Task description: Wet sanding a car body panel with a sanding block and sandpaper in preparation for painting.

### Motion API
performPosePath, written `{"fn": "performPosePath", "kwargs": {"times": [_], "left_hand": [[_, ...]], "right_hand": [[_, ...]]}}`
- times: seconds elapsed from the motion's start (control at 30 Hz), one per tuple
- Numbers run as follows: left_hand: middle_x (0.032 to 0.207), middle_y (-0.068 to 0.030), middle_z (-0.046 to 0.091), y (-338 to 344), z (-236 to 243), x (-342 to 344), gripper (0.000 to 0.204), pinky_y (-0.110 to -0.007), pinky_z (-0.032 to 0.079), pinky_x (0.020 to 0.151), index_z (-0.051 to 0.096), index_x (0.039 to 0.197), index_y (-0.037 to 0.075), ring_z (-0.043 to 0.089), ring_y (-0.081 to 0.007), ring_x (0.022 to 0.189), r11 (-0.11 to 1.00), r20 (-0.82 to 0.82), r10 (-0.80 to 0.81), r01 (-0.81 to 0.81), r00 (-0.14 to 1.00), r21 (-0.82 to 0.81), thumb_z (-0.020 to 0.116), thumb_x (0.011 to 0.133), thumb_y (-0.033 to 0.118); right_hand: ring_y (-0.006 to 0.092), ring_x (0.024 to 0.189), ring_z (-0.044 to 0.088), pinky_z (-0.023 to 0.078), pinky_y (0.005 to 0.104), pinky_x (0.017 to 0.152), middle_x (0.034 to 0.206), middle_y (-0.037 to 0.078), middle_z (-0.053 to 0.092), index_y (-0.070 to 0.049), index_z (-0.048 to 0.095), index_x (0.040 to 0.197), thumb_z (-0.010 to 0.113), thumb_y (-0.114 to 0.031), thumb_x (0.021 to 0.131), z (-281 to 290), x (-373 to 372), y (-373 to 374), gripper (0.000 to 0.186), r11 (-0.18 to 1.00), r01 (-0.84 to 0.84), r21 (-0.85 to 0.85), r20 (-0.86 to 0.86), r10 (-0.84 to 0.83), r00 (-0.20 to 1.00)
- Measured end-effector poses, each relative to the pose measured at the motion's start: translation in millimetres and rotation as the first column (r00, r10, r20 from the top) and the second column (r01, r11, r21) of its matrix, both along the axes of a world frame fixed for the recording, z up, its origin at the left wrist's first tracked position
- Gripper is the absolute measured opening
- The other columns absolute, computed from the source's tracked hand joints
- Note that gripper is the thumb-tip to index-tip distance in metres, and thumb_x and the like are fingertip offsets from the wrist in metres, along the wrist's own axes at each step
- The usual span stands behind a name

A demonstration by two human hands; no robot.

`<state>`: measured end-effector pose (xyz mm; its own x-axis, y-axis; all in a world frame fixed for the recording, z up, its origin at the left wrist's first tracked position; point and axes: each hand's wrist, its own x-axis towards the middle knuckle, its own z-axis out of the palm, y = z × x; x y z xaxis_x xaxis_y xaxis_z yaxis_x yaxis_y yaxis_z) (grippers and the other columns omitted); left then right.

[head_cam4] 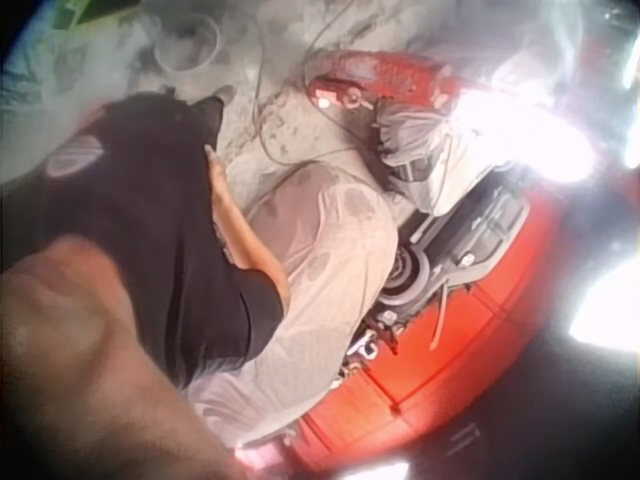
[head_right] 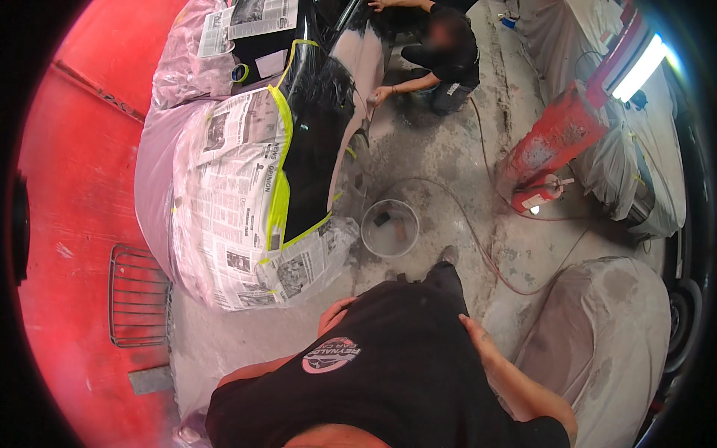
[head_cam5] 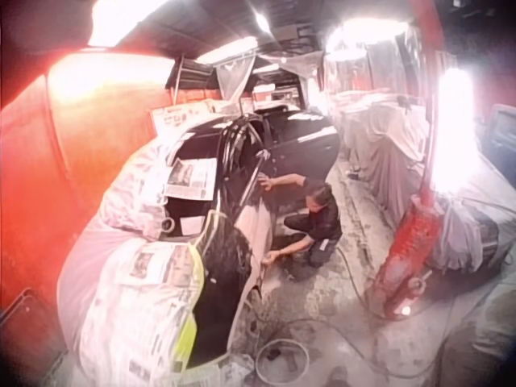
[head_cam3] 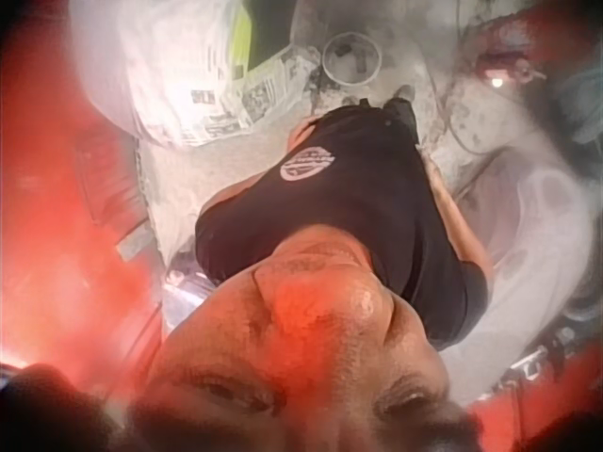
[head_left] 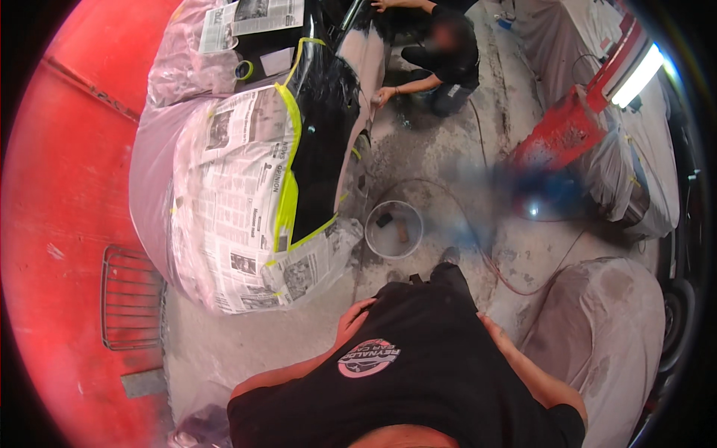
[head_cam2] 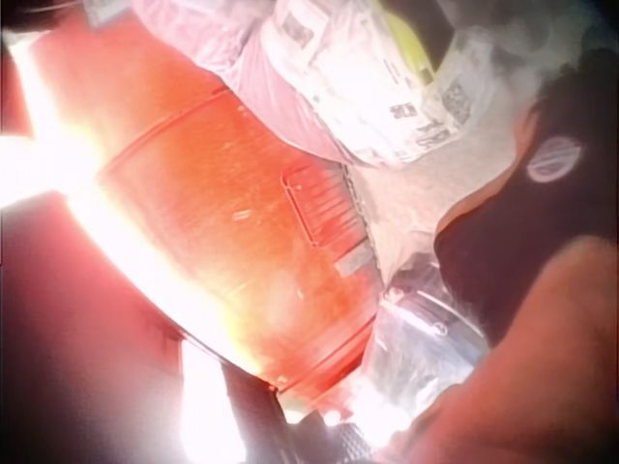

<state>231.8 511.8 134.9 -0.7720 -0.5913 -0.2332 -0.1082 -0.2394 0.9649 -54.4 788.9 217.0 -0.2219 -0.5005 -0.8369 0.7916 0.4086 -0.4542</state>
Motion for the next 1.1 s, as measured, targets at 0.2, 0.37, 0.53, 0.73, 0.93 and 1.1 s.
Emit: {"fn": "performPosePath", "kwargs": {"times": [0.2, 0.37, 0.53, 0.73, 0.93, 1.1], "left_hand": [[0.14, -0.0153, 0.064, 0.9, 0.5, 1.7, 0.036, -0.034, 0.04, 0.115, 0.062, 0.139, -0.004, 0.058, -0.0238, 0.133, 1.0, 0.022, 0.0, 0.0, 1.0, 0.002, 0.054, 0.107, 0.011], [0.14, -0.0153, 0.064, 0.2, 3.5, 0.4, 0.036, -0.034, 0.04, 0.115, 0.062, 0.139, -0.004, 0.058, -0.0237, 0.133, 1.0, 0.023, -0.006, 0.006, 1.0, -0.017, 0.054, 0.107, 0.011], [0.14, -0.0154, 0.064, 0.6, -1.8, 3.2, 0.036, -0.034, 0.04, 0.115, 0.062, 0.14, -0.003, 0.058, -0.0236, 0.133, 1.0, 0.026, 0.0, 0.0, 1.0, 0.007, 0.054, 0.107, 0.011], [0.14, -0.0152, 0.065, -0.1, -5.4, 5.2, 0.036, -0.034, 0.04, 0.114, 0.062, 0.14, -0.003, 0.058, -0.0232, 0.133, 0.998, 0.027, 0.016, -0.017, 1.0, 0.057, 0.054, 0.107, 0.011], [0.14, -0.0145, 0.065, -0.3, 1.9, 2.1, 0.036, -0.034, 0.04, 0.114, 0.062, 0.139, -0.003, 0.059, -0.023, 0.133, 0.995, 0.011, 0.026, -0.027, 1.0, 0.092, 0.055, 0.106, 0.01], [0.138, -0.0135, 0.065, -2.9, 17.2, -2.3, 0.035, -0.033, 0.04, 0.114, 0.062, 0.138, -0.003, 0.059, -0.0219, 0.131, 1.0, 0.001, 0.006, -0.006, 1.0, -0.004, 0.054, 0.107, 0.01]], "right_hand": [[0.0148, 0.104, 0.066, 0.052, 0.0305, 0.094, 0.119, 0.003, 0.073, -0.01, 0.07, 0.128, 0.062, -0.052, 0.103, 21.2, 1.3, -9.0, 0.05, 1.0, -0.018, 0.005, -0.036, 0.019, 0.999], [0.0155, 0.114, 0.062, 0.048, 0.0313, 0.101, 0.128, 0.004, 0.069, -0.006, 0.065, 0.136, 0.056, -0.049, 0.107, 35.6, -0.9, -19.7, 0.052, 0.988, -0.075, 0.132, -0.053, 0.083, 0.995], [0.0147, 0.126, 0.058, 0.043, 0.0317, 0.111, 0.14, 0.003, 0.064, -0.003, 0.059, 0.145, 0.051, -0.039, 0.113, 25.6, -5.6, -19.1, 0.049, 0.989, -0.047, 0.143, 0.038, 0.042, 0.998], [0.0155, 0.105, 0.066, 0.052, 0.0309, 0.095, 0.12, 0.004, 0.072, -0.01, 0.07, 0.127, 0.061, -0.053, 0.102, 19.0, -1.2, -12.7, 0.051, 0.999, -0.047, 0.02, -0.045, 0.048, 0.998], [0.0173, 0.113, 0.065, 0.051, 0.0325, 0.101, 0.127, 0.005, 0.071, -0.007, 0.067, 0.133, 0.059, -0.049, 0.105, 26.9, -3.3, -20.5, 0.051, 0.999, -0.024, 0.04, -0.004, 0.024, 1.0], [0.0167, 0.121, 0.062, 0.047, 0.0316, 0.106, 0.135, 0.004, 0.067, -0.004, 0.062, 0.141, 0.056, -0.048, 0.108, -44.3, -8.0, 18.5, 0.056, 0.998, -0.035, -0.048, -0.107, 0.03, 0.994]]}}
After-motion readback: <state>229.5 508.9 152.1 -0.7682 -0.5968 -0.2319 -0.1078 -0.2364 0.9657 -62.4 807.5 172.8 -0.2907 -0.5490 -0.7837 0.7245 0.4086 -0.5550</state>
